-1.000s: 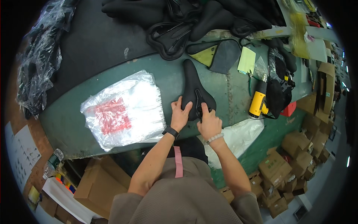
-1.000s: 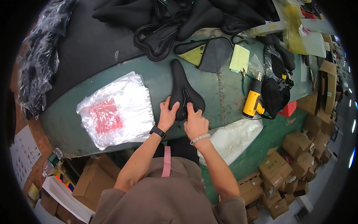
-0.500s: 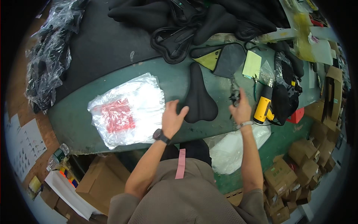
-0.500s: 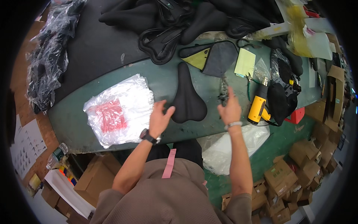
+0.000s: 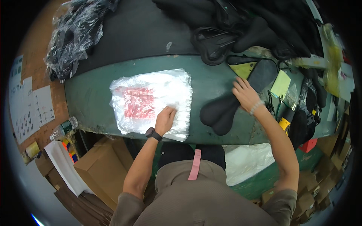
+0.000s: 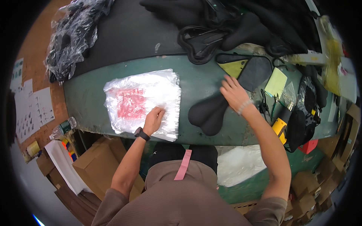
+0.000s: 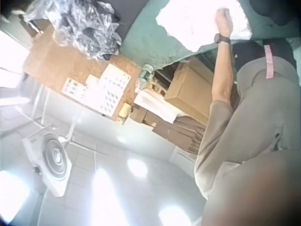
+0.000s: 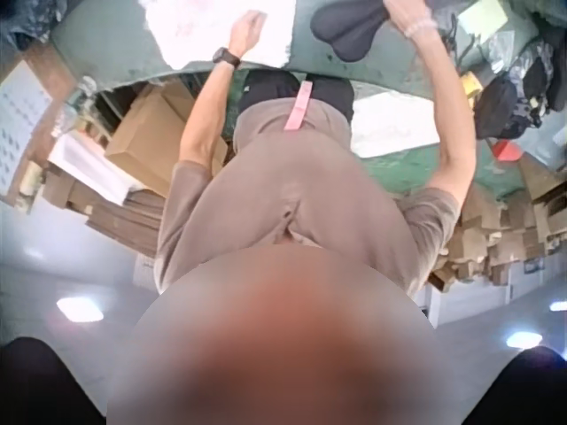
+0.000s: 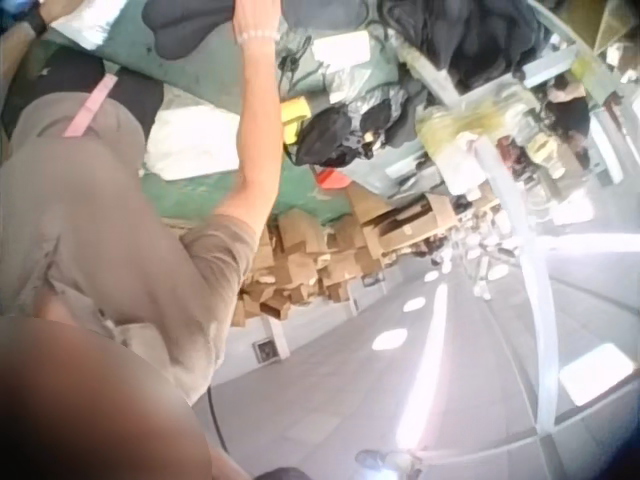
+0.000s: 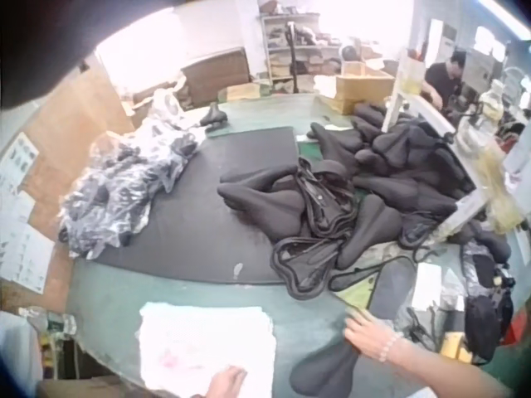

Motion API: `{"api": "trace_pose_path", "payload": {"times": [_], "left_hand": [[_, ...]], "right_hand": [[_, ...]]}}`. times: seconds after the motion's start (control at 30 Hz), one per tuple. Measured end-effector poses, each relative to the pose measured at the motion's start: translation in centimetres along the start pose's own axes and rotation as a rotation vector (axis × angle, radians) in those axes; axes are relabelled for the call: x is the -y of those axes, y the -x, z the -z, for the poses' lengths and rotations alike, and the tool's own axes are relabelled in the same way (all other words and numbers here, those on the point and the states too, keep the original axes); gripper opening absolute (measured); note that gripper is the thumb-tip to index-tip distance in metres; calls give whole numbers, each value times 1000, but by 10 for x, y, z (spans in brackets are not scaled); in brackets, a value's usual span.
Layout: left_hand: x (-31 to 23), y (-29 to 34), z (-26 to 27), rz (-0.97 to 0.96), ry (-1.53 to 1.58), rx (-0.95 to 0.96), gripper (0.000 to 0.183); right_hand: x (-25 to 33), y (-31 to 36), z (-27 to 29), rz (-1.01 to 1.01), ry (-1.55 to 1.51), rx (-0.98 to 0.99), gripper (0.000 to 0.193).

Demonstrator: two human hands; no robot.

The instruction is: The recorder is picking up individual bicycle seats and placing them into protective plastic bags at a manufacturing workbench.

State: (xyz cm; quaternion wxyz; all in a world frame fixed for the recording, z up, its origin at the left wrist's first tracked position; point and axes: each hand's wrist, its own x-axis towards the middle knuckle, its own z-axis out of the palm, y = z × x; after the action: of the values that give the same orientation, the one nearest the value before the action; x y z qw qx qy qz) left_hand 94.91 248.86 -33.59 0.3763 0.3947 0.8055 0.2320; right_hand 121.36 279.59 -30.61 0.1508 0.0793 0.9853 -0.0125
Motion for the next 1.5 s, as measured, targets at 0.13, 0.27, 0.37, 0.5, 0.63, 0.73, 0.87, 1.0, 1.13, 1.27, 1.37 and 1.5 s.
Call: {"api": "trace_pose_path", "payload": {"times": [0.13, 0.27, 0.37, 0.5, 0.63, 0.73, 0.87, 1.0, 1.13, 1.27, 1.37, 1.5], "left_hand": [[12, 3, 6, 146, 185, 39, 25], [6, -1, 4, 219, 375, 63, 25], [4, -3, 7, 157, 324, 8, 26], [30, -11, -3, 192, 485, 111, 27], [59, -15, -3, 321, 669, 15, 31], [26, -4, 32, 222, 894, -277, 27], [-14, 0, 57, 140, 607, -504, 27], [23, -10, 34, 349, 585, 81, 40], [52, -12, 11, 282, 603, -4, 32], [33, -12, 6, 439, 692, 29, 30], [31, -3, 9, 505, 892, 206, 32], [30, -14, 17, 516, 1105, -385, 17]], "right_hand": [[50, 67, 36, -467, -801, 543, 66], [126, 112, 19, -736, -1497, 383, 71], [192, 104, 53, -1126, -1869, 32, 73], [233, 56, 75, -660, -1093, -455, 80], [239, 13, 24, -544, -847, -282, 86], [249, 12, 45, -502, -651, -42, 89], [264, 6, 55, -529, -617, -78, 90], [269, 9, 46, -620, -770, -194, 89], [273, 5, 40, -685, -847, -182, 88], [266, 14, 38, -707, -845, -116, 89], [270, 14, 31, -692, -844, -189, 88], [268, 11, 33, -638, -811, -141, 88]]}}
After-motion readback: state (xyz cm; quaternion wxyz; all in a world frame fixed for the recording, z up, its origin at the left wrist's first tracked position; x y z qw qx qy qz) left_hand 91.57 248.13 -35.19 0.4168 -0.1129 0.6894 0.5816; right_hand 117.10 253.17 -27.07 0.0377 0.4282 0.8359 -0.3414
